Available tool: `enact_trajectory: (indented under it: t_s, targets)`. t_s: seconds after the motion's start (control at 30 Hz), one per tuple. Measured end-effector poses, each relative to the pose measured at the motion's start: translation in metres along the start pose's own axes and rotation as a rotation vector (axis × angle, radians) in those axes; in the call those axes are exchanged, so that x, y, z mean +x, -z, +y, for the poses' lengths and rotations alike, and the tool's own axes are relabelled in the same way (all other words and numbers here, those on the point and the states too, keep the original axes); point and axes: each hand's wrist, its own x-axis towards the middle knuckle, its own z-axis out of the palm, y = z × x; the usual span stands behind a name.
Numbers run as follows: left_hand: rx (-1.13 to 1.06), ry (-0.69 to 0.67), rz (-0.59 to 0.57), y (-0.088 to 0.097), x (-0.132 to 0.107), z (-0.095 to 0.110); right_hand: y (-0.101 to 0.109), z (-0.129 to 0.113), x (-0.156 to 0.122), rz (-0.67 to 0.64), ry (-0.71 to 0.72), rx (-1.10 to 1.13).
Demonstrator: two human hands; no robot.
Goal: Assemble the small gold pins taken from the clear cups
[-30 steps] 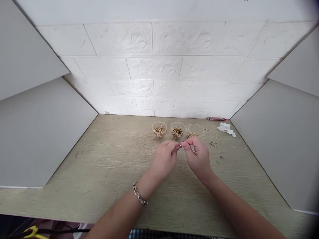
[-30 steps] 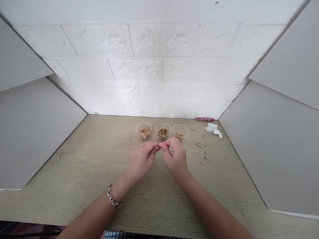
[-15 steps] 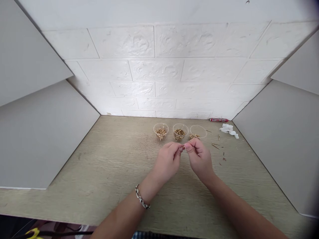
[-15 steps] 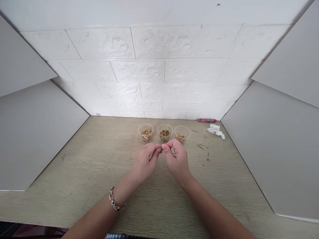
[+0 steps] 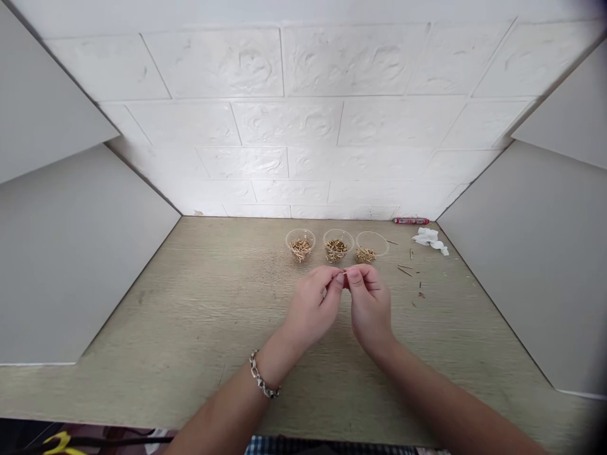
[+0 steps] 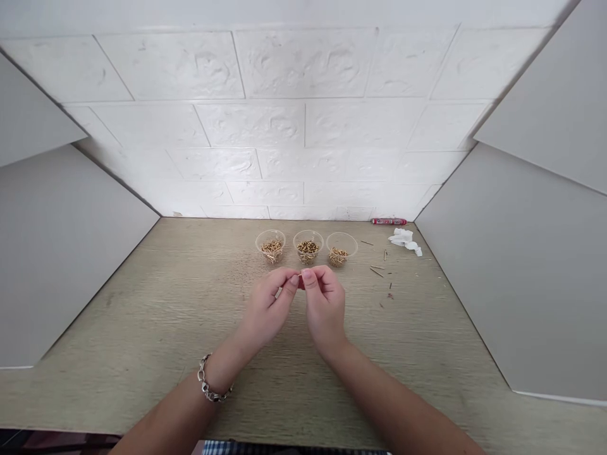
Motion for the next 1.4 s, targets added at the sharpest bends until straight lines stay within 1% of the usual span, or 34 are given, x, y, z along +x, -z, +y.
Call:
enact_trajectory:
  t_s: [0.07,0.17,0.33,0.4,0.5,0.6,0.73,0.83,0.9,0.93,1.0,1.07,1.13,1.23,1.33,1.4]
  targets:
    - [-0.009,0.008,0.013,0.000,0.000,-0.001,-0.002,-0.001,-0.001,0.000,0.015,-0.001]
    - [-0.003,0.003,-0.005,0.000,0.000,-0.001,-0.005,-0.001,-0.003,0.012,0.036,-0.001]
    - [0.029,0.025,-0.039,0.000,-0.002,-0.001,-0.012,0.006,-0.009,0.059,-0.057,0.098]
    - [0.015,0.057,-0.039,0.000,-0.001,0.000,-0.014,0.008,-0.012,0.035,-0.074,0.109]
    - [-0.050,0.111,-0.045,0.002,0.000,0.001,-0.014,0.006,-0.013,-0.018,-0.026,0.086]
    - [-0.147,0.178,-0.051,0.004,0.002,0.002,-0.010,0.001,-0.011,-0.074,0.041,-0.016]
    - [-0.339,0.305,-0.051,0.006,0.004,0.005,-0.003,-0.003,-0.007,-0.194,0.110,-0.189]
    - [-0.537,0.367,-0.038,0.006,0.006,0.004,0.000,-0.004,-0.005,-0.277,0.154,-0.260]
    - [-0.737,0.428,-0.026,0.006,0.007,0.003,0.000,-0.006,-0.004,-0.306,0.164,-0.230]
    - [-0.855,0.474,-0.036,0.006,0.008,0.003,0.000,-0.007,-0.003,-0.316,0.148,-0.188]
    - [-1.063,0.579,-0.095,0.008,0.009,0.002,0.001,-0.010,0.000,-0.311,0.081,-0.096]
    - [-1.180,0.668,-0.181,0.010,0.010,0.002,0.003,-0.014,0.004,-0.282,-0.001,-0.045]
    - [-1.213,0.715,-0.248,0.011,0.011,0.002,0.005,-0.016,0.006,-0.261,-0.068,-0.020]
    - [-1.207,0.734,-0.321,0.011,0.010,0.002,0.008,-0.018,0.007,-0.293,-0.152,0.044]
    - [-1.187,0.755,-0.371,0.008,0.008,0.002,0.008,-0.018,0.007,-0.317,-0.171,0.045]
    - [-1.161,0.766,-0.370,0.007,0.008,0.002,0.007,-0.017,0.007,-0.306,-0.168,0.021]
